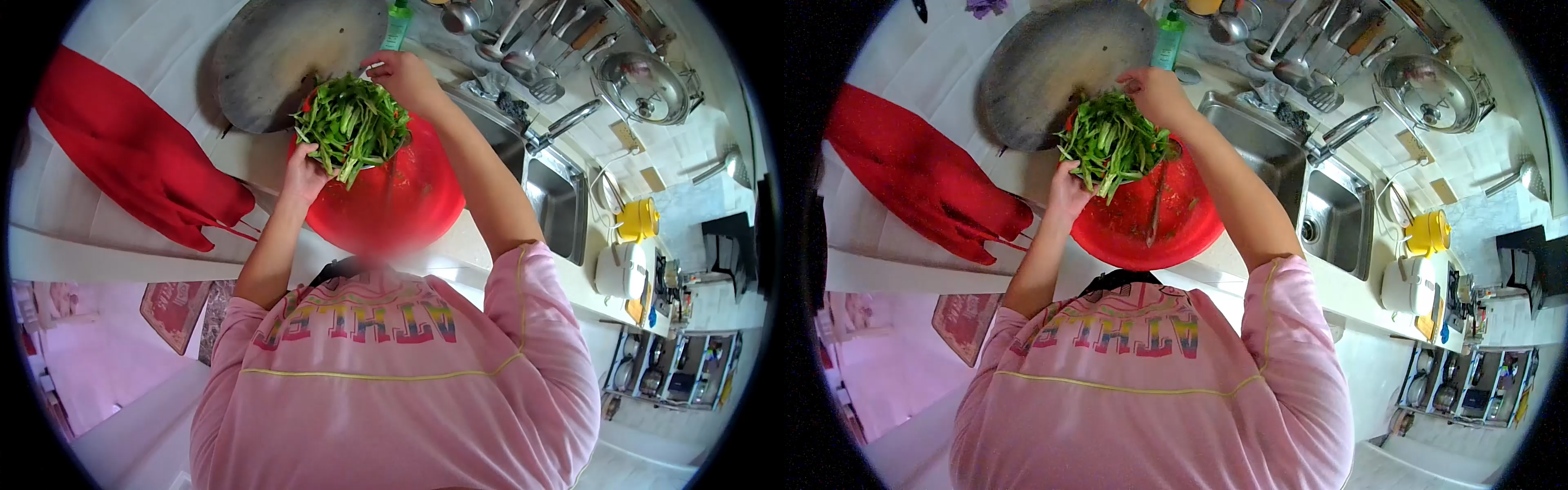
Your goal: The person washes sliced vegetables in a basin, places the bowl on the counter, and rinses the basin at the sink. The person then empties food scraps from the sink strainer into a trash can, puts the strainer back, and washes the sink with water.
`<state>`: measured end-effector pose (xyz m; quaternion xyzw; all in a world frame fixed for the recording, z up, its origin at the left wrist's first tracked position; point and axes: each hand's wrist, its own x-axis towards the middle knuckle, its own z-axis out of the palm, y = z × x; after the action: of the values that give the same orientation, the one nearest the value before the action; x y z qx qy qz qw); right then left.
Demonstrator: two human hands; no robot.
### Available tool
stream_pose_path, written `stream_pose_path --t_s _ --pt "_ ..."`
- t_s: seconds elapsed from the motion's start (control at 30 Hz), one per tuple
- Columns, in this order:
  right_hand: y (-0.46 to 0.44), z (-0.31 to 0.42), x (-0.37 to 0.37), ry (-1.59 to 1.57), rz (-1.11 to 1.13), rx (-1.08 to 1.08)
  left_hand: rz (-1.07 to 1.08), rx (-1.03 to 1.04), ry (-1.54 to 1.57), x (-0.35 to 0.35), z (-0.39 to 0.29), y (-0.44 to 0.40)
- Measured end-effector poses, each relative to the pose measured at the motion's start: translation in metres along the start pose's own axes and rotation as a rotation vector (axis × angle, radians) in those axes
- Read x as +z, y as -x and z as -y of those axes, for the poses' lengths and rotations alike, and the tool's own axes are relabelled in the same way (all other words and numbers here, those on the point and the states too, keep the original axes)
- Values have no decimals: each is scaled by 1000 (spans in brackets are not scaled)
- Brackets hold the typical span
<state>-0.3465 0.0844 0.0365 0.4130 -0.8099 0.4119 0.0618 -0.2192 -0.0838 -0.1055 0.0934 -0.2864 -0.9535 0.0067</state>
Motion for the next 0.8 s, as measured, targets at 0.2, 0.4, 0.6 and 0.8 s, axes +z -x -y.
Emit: stream_pose_path --t_s 0.2,0.4,0.6,0.8 --pt "9 9 -10 288 41 -31 -101 23 -7 15 -1 7" --pt "13 -4 -12 476 143 -170 -100 44 29 15 2 6" --pt "30 -2 -31 441 -123 -116 -60 55 2 3 3 -1" --pt "100 -96 -31 282 -167 361 -101 74 24 11 4 4"
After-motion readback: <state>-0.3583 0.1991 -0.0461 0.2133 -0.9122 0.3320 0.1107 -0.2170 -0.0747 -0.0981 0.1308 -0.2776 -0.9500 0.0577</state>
